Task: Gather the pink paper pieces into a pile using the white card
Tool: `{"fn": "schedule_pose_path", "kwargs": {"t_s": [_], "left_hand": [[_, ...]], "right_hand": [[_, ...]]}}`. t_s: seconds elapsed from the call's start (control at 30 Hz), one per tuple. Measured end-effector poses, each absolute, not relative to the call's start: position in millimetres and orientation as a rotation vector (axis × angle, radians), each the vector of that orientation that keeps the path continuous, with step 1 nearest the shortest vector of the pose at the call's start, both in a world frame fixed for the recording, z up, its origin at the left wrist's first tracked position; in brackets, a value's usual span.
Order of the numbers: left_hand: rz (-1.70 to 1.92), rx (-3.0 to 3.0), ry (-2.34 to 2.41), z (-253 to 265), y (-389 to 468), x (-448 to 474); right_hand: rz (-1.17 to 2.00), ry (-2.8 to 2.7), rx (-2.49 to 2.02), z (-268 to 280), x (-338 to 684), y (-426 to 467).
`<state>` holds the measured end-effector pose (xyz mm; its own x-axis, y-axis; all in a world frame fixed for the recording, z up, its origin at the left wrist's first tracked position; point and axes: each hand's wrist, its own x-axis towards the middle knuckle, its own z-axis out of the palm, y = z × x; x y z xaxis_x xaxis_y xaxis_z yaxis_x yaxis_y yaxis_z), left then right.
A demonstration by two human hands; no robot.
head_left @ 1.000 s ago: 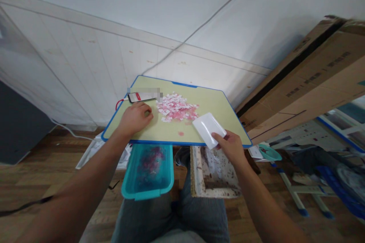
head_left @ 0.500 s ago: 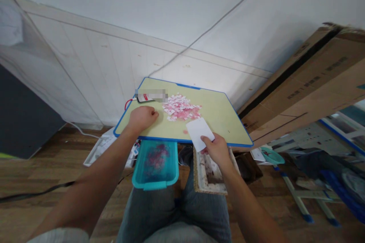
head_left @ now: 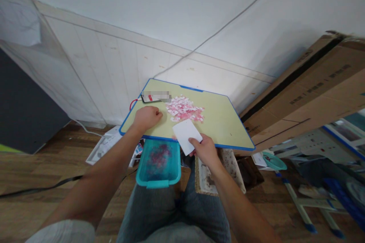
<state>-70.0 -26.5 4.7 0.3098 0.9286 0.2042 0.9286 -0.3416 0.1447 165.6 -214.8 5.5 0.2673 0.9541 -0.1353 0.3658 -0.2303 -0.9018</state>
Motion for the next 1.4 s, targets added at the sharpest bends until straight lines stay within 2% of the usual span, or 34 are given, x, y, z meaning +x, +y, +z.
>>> {"fn": "schedule_pose_path", "kwargs": {"t_s": [0.17, 0.53, 0.77, 0.97, 1.13, 1.3, 1.4], "left_hand": [[-0.390, -2.538, -1.803, 5.0, -27.1, -69.9], [-0.420, -2.548, -1.789, 4.6, -26.6, -70.9], [-0.419, -2.548, -1.791, 4.3, -26.1, -70.7], [-0.434, -2.555, -1.780, 3.3, -26.1, -71.1], [-0.428, -2.550, -1.801, 3.8, -27.2, -70.8], [-0.442, -2.554, -1.796, 3.6, -26.4, -71.0], [-0.427, -2.562, -1.784, 3.7, -26.2, -71.1]], "right_hand": [[1.059, -1.175, -1.587, 13.8, 169.1, -220.0], [0.692, -1.014, -1.787, 15.8, 278.6, -214.2], [0.594, -1.174, -1.887, 17.8, 284.2, -208.9], [0.724, -1.240, -1.796, 11.8, 269.9, -210.7], [0.651, -1.168, -1.808, 11.3, 261.7, -208.7], [0.850, -1.203, -1.715, 10.9, 246.8, -206.6], [0.826, -1.156, -1.696, 10.2, 244.2, -204.2]]}}
